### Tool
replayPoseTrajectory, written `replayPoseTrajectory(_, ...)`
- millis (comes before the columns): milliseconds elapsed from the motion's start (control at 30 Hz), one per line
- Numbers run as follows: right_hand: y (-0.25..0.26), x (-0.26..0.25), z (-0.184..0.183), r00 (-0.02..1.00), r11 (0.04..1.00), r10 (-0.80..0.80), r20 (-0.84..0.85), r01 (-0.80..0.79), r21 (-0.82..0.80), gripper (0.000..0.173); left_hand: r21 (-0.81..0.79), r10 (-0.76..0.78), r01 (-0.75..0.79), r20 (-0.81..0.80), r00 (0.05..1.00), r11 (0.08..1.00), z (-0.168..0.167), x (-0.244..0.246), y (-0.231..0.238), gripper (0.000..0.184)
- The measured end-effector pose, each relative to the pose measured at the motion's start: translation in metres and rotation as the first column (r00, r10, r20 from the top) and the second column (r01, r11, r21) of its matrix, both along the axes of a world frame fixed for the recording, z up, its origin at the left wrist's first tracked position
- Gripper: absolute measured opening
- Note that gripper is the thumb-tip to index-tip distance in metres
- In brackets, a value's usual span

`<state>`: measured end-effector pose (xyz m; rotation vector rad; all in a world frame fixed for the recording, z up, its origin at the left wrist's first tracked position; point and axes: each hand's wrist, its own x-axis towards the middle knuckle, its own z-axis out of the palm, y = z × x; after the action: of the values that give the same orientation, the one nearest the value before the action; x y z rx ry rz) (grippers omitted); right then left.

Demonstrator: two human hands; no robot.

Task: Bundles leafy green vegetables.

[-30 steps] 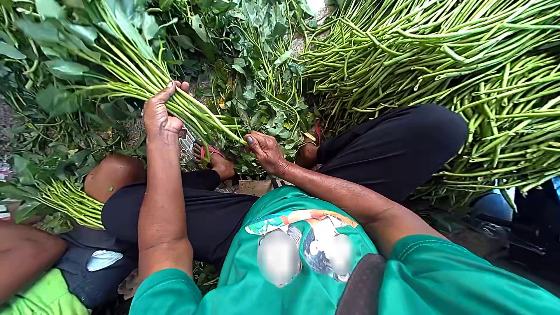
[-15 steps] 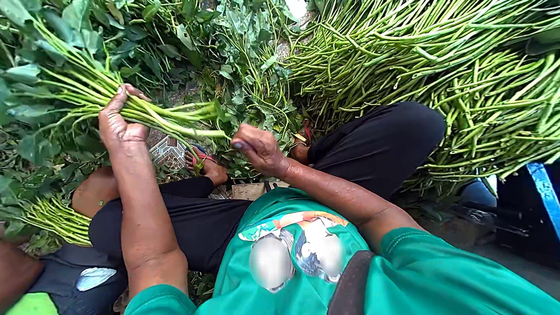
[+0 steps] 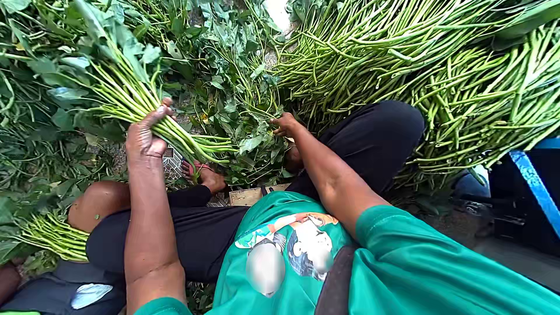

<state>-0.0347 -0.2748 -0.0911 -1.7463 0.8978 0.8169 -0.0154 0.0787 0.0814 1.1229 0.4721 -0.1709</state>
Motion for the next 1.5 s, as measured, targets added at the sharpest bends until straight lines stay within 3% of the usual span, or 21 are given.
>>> replayPoseTrajectory(67, 0.006, -0.002, 0.003, 0.999, 0.999, 0.038, 0.020, -0.038, -0.015, 0.051, 0.028, -0.044, 0.045, -0.037, 0.998, 0.999, -0.009, -0.003, -0.014, 0.028)
replayPoseTrajectory(200, 0.046, -0.003, 0.033, 0.867, 0.912, 0.409, 0.285, -0.395, -0.109, 0.035, 0.100, -0.083, 0.093, -0.099, 0.992, 0.991, -0.041, -0.012, -0.038, 0.033)
replayPoseTrajectory(300, 0.087, -0.011, 0.071, 0.768, 0.918, 0.371, 0.523, -0.389, -0.079, 0.032, 0.143, -0.050, 0.074, -0.159, 0.986, 0.987, -0.056, -0.017, -0.049, 0.039)
replayPoseTrajectory(400, 0.116, -0.026, 0.094, 0.573, 0.852, 0.486, 0.661, -0.478, -0.212, 0.031, 0.145, -0.037, 0.066, -0.198, 0.980, 0.987, -0.060, -0.021, -0.054, 0.042)
replayPoseTrajectory(500, 0.130, -0.035, 0.099, 0.359, 0.746, 0.636, 0.683, -0.510, -0.427, 0.027, 0.129, -0.047, 0.071, -0.182, 0.982, 0.989, -0.058, -0.023, -0.056, 0.048)
replayPoseTrajectory(600, 0.131, -0.036, 0.097, 0.230, 0.694, 0.694, 0.683, -0.470, -0.546, 0.024, 0.138, -0.083, 0.106, -0.159, 0.984, 0.985, -0.054, -0.024, -0.053, 0.049)
replayPoseTrajectory(733, 0.126, -0.038, 0.100, 0.236, 0.626, 0.734, 0.637, -0.599, -0.500, 0.036, 0.185, -0.060, 0.075, -0.083, 0.995, 0.980, -0.049, -0.025, -0.051, 0.045)
replayPoseTrajectory(867, 0.128, -0.062, 0.092, 0.167, 0.672, 0.658, 0.734, -0.569, -0.473, 0.036, 0.262, -0.015, 0.017, -0.012, 1.000, 0.965, -0.038, -0.020, -0.041, 0.046)
replayPoseTrajectory(1000, 0.126, -0.082, 0.097, 0.240, 0.648, 0.669, 0.703, -0.653, -0.393, 0.038, 0.309, 0.044, -0.054, 0.039, 0.998, 0.950, -0.037, -0.016, -0.027, 0.049)
replayPoseTrajectory(1100, 0.120, -0.100, 0.097, 0.181, 0.561, 0.687, 0.704, -0.748, -0.356, 0.040, 0.373, 0.075, -0.092, 0.061, 0.995, 0.923, -0.034, -0.010, -0.003, 0.050)
replayPoseTrajectory(1167, 0.118, -0.105, 0.093, 0.062, 0.513, 0.654, 0.754, -0.769, -0.381, 0.039, 0.431, 0.021, -0.040, 0.049, 0.999, 0.901, -0.031, -0.010, 0.011, 0.052)
replayPoseTrajectory(1233, 0.117, -0.101, 0.103, -0.067, 0.330, 0.690, 0.721, -0.857, -0.396, 0.049, 0.483, -0.025, -0.008, 0.062, 0.998, 0.876, -0.028, -0.013, 0.021, 0.053)
replayPoseTrajectory(1300, 0.120, -0.091, 0.134, -0.122, 0.086, 0.767, 0.630, -0.953, -0.290, 0.059, 0.505, -0.084, 0.024, 0.097, 0.992, 0.863, -0.026, -0.014, 0.031, 0.054)
replayPoseTrajectory(1333, 0.122, -0.083, 0.146, -0.105, 0.079, 0.778, 0.619, -0.962, -0.261, 0.057, 0.500, -0.109, 0.041, 0.108, 0.988, 0.865, -0.025, -0.015, 0.034, 0.055)
replayPoseTrajectory(1367, 0.125, -0.072, 0.153, -0.049, 0.160, 0.765, 0.642, -0.951, -0.263, 0.052, 0.491, -0.128, 0.056, 0.115, 0.985, 0.869, -0.025, -0.016, 0.034, 0.056)
replayPoseTrajectory(1433, 0.133, -0.043, 0.153, 0.089, 0.436, 0.674, 0.734, -0.849, -0.298, 0.033, 0.468, -0.149, 0.076, 0.122, 0.981, 0.881, -0.025, -0.019, 0.028, 0.055)
replayPoseTrajectory(1500, 0.147, -0.010, 0.140, 0.183, 0.598, 0.583, 0.791, -0.756, -0.266, 0.029, 0.432, -0.159, 0.094, 0.118, 0.980, 0.897, -0.024, -0.022, 0.018, 0.055)
